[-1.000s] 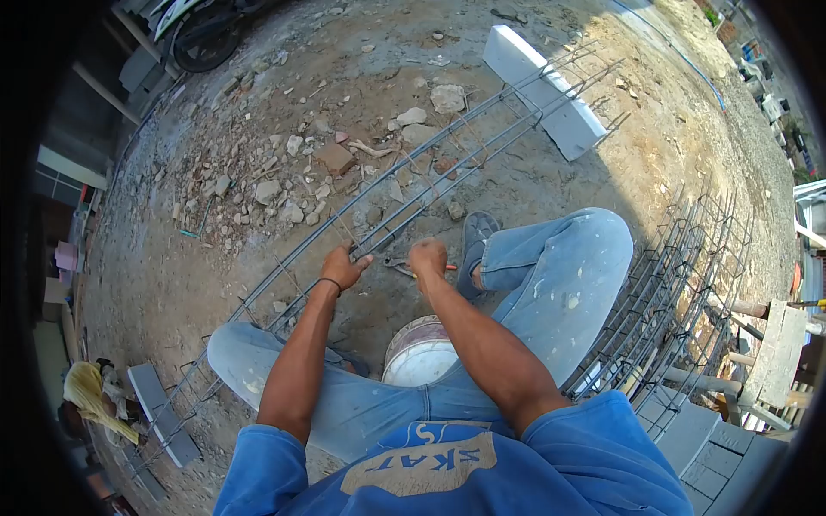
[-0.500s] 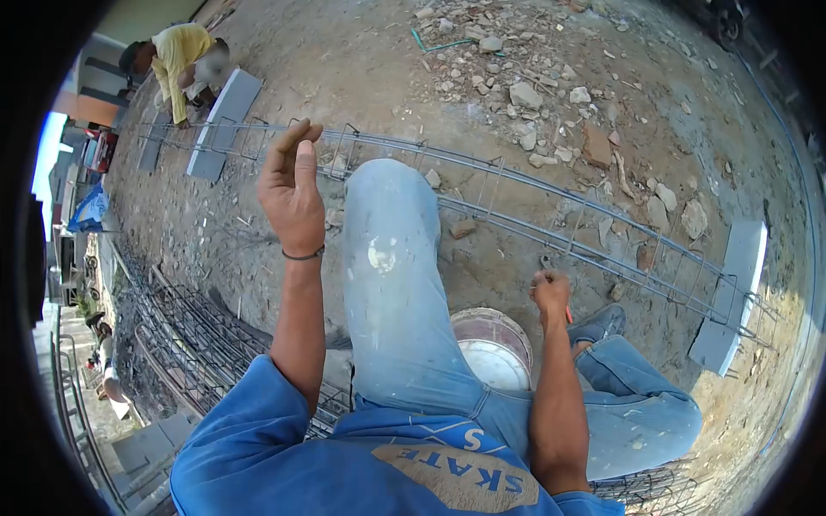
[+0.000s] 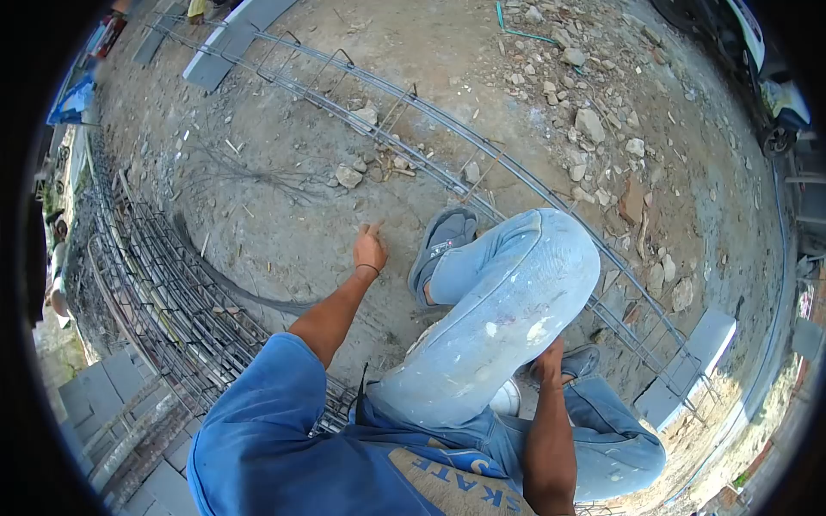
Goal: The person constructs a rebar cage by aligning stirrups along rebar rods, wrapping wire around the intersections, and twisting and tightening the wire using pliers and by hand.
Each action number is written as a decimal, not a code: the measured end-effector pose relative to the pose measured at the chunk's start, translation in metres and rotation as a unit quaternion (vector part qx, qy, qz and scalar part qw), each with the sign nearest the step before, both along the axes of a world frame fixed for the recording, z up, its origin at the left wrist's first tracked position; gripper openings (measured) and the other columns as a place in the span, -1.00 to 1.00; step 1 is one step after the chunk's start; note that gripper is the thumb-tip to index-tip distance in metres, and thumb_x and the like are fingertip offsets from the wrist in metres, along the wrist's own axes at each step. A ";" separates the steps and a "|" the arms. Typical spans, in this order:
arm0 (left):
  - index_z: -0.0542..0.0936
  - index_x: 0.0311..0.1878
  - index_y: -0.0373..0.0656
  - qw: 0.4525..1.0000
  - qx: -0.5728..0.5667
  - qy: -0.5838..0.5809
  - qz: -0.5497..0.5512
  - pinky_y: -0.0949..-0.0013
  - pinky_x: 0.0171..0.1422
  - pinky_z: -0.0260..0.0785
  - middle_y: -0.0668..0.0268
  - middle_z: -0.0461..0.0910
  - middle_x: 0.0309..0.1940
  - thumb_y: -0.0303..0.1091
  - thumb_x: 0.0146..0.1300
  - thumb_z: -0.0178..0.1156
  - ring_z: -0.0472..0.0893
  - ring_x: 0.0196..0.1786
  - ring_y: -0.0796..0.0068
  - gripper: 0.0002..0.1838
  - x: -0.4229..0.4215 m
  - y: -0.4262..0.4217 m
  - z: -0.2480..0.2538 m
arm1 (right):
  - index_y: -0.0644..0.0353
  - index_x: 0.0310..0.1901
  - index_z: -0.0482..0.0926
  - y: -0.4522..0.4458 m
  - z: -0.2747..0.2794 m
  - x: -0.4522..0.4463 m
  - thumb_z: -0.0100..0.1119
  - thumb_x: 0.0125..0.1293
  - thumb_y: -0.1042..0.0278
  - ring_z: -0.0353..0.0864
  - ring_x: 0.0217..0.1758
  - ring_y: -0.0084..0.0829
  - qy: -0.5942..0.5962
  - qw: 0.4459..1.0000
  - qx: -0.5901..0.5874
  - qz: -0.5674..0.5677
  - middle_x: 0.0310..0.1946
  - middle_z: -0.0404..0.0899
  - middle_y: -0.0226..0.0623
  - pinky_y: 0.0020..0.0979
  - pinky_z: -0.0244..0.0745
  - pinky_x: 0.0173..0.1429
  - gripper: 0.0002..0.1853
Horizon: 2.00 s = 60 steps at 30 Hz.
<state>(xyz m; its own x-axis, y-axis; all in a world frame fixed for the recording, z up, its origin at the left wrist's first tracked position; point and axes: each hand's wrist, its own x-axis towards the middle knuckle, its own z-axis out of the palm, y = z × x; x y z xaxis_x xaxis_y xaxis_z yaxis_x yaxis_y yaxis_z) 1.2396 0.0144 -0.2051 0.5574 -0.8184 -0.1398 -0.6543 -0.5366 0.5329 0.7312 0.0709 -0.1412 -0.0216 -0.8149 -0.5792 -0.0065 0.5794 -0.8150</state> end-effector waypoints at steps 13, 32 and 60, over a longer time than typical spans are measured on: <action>0.74 -0.21 -0.25 0.843 0.106 -0.214 -0.481 -0.01 0.28 0.38 -0.02 0.69 -0.13 -0.28 0.40 0.01 0.58 0.10 -0.11 -0.66 0.039 -0.110 -0.029 | 0.42 -0.23 0.67 -0.004 0.062 0.036 0.16 0.19 0.20 0.66 -0.06 0.28 0.411 0.903 0.033 0.120 -0.18 0.64 0.35 0.14 0.54 0.09 -0.64; 0.57 -0.13 -0.24 0.825 -0.265 0.442 -0.233 0.58 -0.62 -0.09 0.47 0.39 -0.61 -0.24 0.59 0.07 0.11 -0.69 0.79 -0.75 -0.055 0.010 0.452 | 0.32 -0.08 0.67 -0.052 0.341 0.075 0.22 0.39 0.21 0.73 -0.13 -0.11 0.144 0.923 -0.355 -0.030 -0.21 0.72 0.03 -0.18 0.57 0.03 -0.70; 0.54 0.30 -0.30 0.654 0.142 0.383 -0.636 0.31 0.15 0.49 0.12 0.72 0.04 -0.33 0.47 0.18 0.68 0.11 0.36 -0.59 -0.534 -0.141 0.368 | 0.39 -0.04 0.59 0.102 0.497 -0.238 -0.03 0.48 0.51 0.22 -0.55 -0.66 0.014 0.754 -0.314 -0.577 -0.44 0.48 -0.36 -0.59 0.15 -0.55 -0.80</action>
